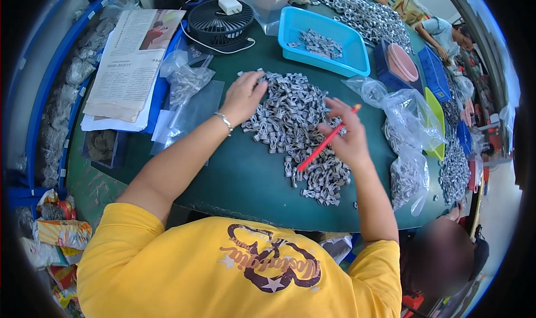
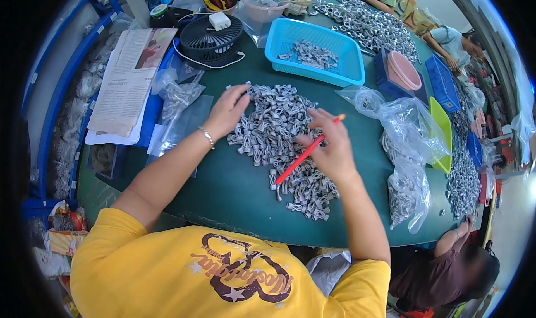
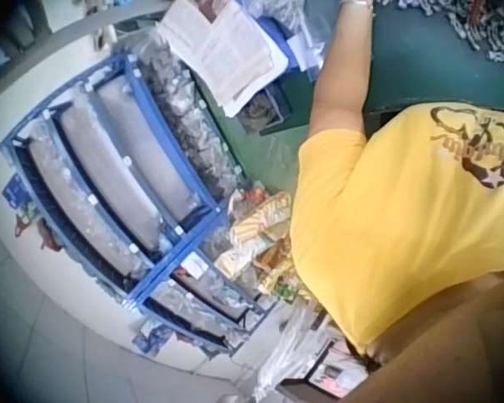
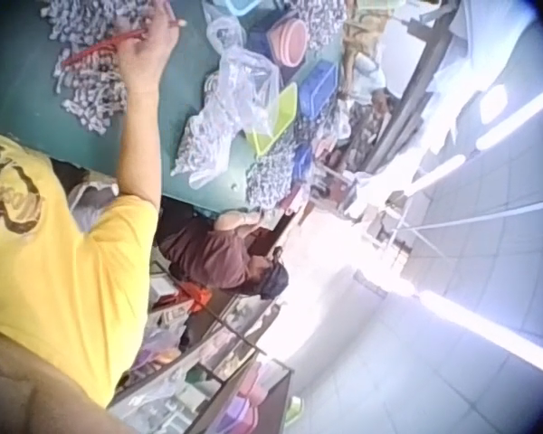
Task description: The person assembles small metal components by hand, using a tool to push parts together and organizing the completed items on the workspace.
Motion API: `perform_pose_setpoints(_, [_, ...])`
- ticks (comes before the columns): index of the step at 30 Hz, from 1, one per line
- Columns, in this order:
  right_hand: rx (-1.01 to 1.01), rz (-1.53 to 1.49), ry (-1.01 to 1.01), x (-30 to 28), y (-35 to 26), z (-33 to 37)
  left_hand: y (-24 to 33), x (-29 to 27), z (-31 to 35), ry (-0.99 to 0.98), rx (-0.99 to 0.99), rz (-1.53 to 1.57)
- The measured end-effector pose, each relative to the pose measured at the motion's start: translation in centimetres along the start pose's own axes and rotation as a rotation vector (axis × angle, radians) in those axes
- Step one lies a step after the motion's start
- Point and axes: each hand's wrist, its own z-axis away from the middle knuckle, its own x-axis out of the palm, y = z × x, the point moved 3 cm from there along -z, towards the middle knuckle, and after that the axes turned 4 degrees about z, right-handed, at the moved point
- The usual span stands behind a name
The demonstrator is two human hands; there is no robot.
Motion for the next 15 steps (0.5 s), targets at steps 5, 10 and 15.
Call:
perform_pose_setpoints(5, [-0.030, 0.148, -0.143, 3.5, -1.2, 0.4, 3.7, 1.9, 3.0, 0.014, -0.088, -0.017])
perform_pose_setpoints(10, [0.005, 0.069, -0.155, 3.1, -1.0, 1.5, 5.9, 2.1, 5.7, -0.009, -0.065, 0.161])
perform_pose_setpoints(15, [-0.050, -0.065, -0.100, 2.3, -2.0, 3.3, 9.2, 2.1, 7.3, -0.091, 0.054, 0.363])
